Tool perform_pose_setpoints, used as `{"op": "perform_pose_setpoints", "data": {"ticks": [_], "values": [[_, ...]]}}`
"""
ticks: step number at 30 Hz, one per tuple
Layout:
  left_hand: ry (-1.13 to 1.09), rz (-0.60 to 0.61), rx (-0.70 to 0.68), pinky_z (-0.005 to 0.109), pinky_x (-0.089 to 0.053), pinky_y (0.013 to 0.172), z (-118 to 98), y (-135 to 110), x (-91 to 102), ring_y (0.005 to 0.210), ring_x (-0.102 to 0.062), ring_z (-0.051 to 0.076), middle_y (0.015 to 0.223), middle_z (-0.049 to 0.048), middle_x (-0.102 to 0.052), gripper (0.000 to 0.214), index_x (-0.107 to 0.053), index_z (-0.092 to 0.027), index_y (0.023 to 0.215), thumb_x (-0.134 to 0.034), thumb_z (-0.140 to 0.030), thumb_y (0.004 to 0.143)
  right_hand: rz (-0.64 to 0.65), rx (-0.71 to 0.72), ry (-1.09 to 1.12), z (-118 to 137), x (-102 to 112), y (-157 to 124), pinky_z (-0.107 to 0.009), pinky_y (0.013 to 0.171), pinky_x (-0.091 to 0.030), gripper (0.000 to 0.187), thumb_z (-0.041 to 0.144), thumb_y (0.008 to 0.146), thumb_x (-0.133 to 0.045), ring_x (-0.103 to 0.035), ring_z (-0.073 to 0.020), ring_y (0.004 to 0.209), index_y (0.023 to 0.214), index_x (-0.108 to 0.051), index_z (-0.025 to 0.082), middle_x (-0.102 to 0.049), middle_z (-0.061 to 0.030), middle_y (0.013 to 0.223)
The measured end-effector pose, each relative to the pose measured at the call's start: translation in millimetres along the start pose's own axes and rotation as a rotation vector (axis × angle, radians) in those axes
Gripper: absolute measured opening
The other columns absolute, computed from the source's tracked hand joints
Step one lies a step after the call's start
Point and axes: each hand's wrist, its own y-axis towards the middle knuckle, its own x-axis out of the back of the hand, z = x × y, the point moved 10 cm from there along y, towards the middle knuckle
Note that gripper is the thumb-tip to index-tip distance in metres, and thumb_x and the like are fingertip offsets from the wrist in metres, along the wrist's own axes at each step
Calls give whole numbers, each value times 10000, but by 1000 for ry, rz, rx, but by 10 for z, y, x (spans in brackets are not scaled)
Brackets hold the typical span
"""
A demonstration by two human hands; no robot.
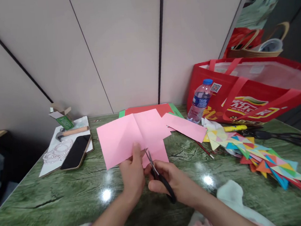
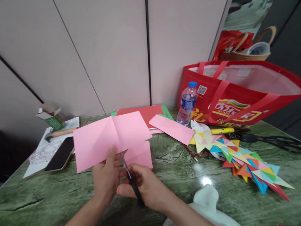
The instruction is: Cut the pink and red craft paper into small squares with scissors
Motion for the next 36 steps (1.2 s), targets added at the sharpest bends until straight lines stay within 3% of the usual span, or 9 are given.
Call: {"op": "perform_pose_setpoints", "data": {"ticks": [8,12,20,27,36], "values": [[-46,-60,-85,263,-519,594,-98,-14,45,737,-638,205,713,91,-674,358,-652,-98,760,-614,-444,673,17,4,10,30,-16,-7,-205,520,-259,391,408,599,-738,-334,-77,572,818,-541,150,-420,52,654],[-8,-14,19,248,-503,525,13,-58,14,635,-619,172,725,81,-666,376,-645,-105,796,-627,-454,658,5,-4,41,35,-11,-9,-216,565,-302,401,402,595,-742,-372,-93,614,818,-525,149,-454,35,693],[16,90,45,245,-461,507,130,-131,-58,582,-590,161,688,80,-650,397,-640,-97,780,-601,-478,675,-47,69,63,123,43,-2,-213,590,-325,367,373,618,-735,-386,-98,642,823,-530,147,-462,31,704],[94,82,-24,246,-428,478,120,-107,-16,521,-571,159,625,72,-649,411,-660,-97,751,-631,-489,633,-77,80,47,147,85,-7,-215,612,-347,358,362,622,-734,-417,-101,662,853,-560,151,-488,23,741],[102,94,25,245,-368,438,157,-124,-38,450,-506,136,499,22,-577,412,-655,-107,702,-610,-513,643,-79,77,33,156,78,-9,-246,671,-388,402,420,606,-726,-461,-133,720,869,-556,168,-511,12,760]]}}
